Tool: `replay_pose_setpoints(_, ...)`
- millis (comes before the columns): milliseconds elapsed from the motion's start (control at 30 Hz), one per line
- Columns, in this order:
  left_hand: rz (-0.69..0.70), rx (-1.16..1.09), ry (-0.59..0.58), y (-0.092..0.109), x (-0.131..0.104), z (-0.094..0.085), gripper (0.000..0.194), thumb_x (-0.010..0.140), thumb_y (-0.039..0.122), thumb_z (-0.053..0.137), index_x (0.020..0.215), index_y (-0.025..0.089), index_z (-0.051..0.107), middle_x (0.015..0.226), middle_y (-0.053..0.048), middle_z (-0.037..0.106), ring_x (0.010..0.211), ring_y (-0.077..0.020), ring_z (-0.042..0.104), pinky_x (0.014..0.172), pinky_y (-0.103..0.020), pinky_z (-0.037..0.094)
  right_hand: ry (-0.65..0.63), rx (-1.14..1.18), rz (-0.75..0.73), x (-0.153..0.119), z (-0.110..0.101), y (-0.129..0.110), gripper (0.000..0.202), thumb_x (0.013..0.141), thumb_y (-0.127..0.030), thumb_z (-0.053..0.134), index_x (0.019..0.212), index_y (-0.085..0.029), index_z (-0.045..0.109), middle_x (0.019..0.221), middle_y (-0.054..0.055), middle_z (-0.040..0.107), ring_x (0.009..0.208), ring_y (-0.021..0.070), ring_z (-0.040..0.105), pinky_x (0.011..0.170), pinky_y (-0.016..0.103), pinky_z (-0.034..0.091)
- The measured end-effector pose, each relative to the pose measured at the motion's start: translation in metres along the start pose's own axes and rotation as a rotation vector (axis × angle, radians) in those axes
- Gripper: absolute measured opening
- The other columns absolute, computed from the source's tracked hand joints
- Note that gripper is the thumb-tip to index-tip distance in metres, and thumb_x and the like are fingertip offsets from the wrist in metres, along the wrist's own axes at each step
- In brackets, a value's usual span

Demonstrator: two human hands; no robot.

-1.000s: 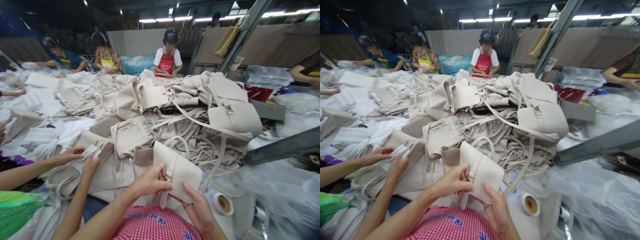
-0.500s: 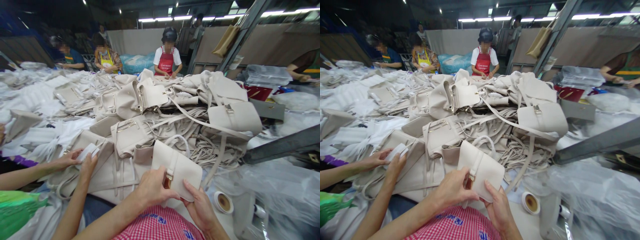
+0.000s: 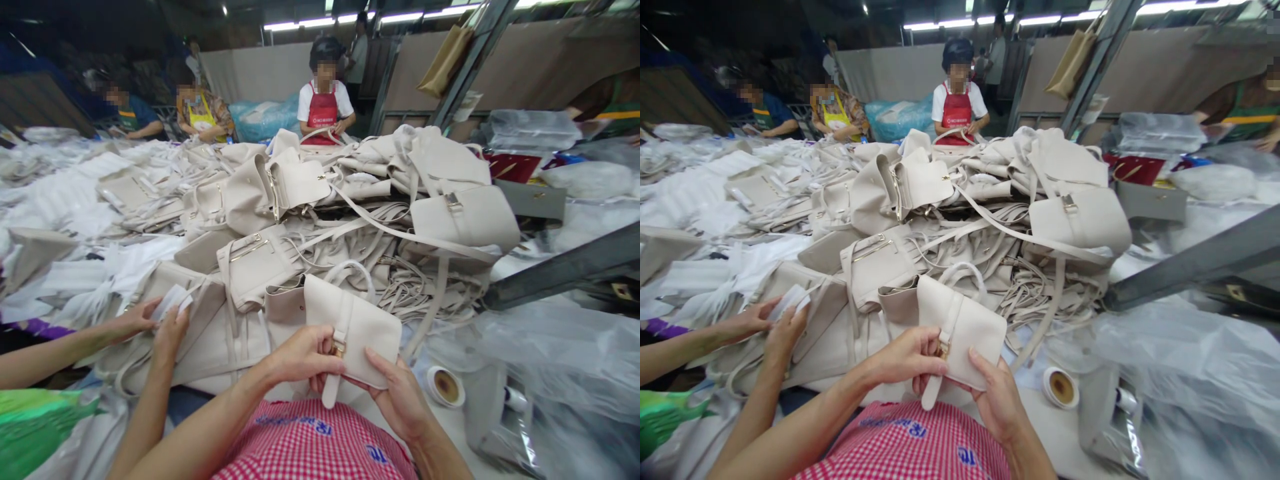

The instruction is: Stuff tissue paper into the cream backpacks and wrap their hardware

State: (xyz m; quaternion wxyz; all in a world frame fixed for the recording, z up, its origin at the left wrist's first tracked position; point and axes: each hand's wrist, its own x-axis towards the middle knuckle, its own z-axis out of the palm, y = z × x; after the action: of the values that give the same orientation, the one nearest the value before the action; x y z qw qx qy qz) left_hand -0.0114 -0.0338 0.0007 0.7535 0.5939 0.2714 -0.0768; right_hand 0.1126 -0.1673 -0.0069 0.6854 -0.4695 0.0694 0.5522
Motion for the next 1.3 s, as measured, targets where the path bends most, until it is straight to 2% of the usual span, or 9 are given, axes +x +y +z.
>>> replay_pose_setpoints(167,0.045,-0.055,0.011,0.002,0.002,0.002,0.024,0.082,0.034,0.058,0.079,0.021,0.038,0.046,0.006,0.058,0.033,-0.0113,0.052,0.033,-0.017,0.041,0.062,0.046,0.039,0.001,0.002,-0.007,0.063,0.073,-0.016,0.074,0.132,-0.014,0.051,0.093,0.01,0.077,0.078,0.0252,0.073,0.07,0.042,0.061)
replay_pose_setpoints(267,0.132,0.042,0.061,0.01,-0.008,0.004,0.013,0.091,0.033,0.044,0.089,0.02,0.044,0.046,0.008,0.054,0.035,-0.0098,0.051,0.037,-0.016,0.04,0.104,0.091,0.063,0.001,0.004,-0.012,0.055,0.077,-0.011,0.067,0.13,-0.011,0.053,0.092,0.011,0.078,0.08,0.0254,0.073,0.072,0.043,0.062)
replay_pose_setpoints(333,0.275,0.269,0.139,0.017,-0.017,0.006,0.017,0.094,0.029,0.04,0.092,0.018,0.052,0.051,0.005,0.055,0.042,-0.0092,0.052,0.044,-0.017,0.043,0.135,0.106,0.079,-0.001,0.007,-0.015,0.052,0.078,-0.009,0.064,0.129,-0.01,0.054,0.091,0.011,0.078,0.08,0.0251,0.073,0.071,0.042,0.062)
replay_pose_setpoints(467,0.662,0.926,0.365,0.024,-0.031,0.014,0.018,0.091,0.02,0.048,0.084,0.016,0.064,0.073,-0.004,0.062,0.067,-0.0132,0.058,0.063,-0.022,0.047,0.158,0.104,0.076,-0.005,0.014,-0.019,0.054,0.076,-0.008,0.064,0.129,-0.01,0.054,0.09,0.011,0.078,0.076,0.0241,0.073,0.068,0.04,0.062)
replay_pose_setpoints(567,0.751,1.174,0.42,0.026,-0.035,0.019,0.02,0.092,0.016,0.045,0.084,0.016,0.064,0.076,-0.004,0.059,0.069,-0.0141,0.056,0.061,-0.022,0.046,0.15,0.069,0.054,-0.008,0.018,-0.019,0.06,0.073,-0.011,0.069,0.131,-0.012,0.053,0.09,0.01,0.078,0.076,0.0254,0.073,0.069,0.041,0.062)
replay_pose_setpoints(767,0.788,1.07,0.421,0.028,-0.042,0.006,0.019,0.093,0.014,0.043,0.093,0.014,0.062,0.082,-0.005,0.06,0.077,-0.0137,0.059,0.07,-0.022,0.049,0.152,0.089,0.075,-0.012,0.021,-0.021,0.059,0.072,-0.009,0.068,0.129,-0.008,0.054,0.089,0.011,0.078,0.075,0.0254,0.073,0.068,0.042,0.062)
replay_pose_setpoints(900,0.801,1.216,0.411,0.023,-0.046,-0.003,0.024,0.095,0.015,0.039,0.094,0.016,0.063,0.081,-0.005,0.06,0.075,-0.0133,0.059,0.067,-0.022,0.049,0.167,0.103,0.072,-0.013,0.021,-0.022,0.056,0.073,-0.007,0.067,0.128,-0.009,0.055,0.087,0.011,0.078,0.073,0.0252,0.073,0.065,0.042,0.063)
replay_pose_setpoints(1300,1.01,1.481,0.392,0.021,-0.039,-0.002,0.026,0.097,0.016,0.038,0.084,0.014,0.061,0.066,0.0,0.054,0.056,-0.0123,0.05,0.049,-0.025,0.039,0.163,0.085,0.083,-0.013,0.022,-0.019,0.055,0.072,-0.008,0.068,0.126,-0.009,0.056,0.089,0.012,0.078,0.074,0.0253,0.073,0.066,0.042,0.063)
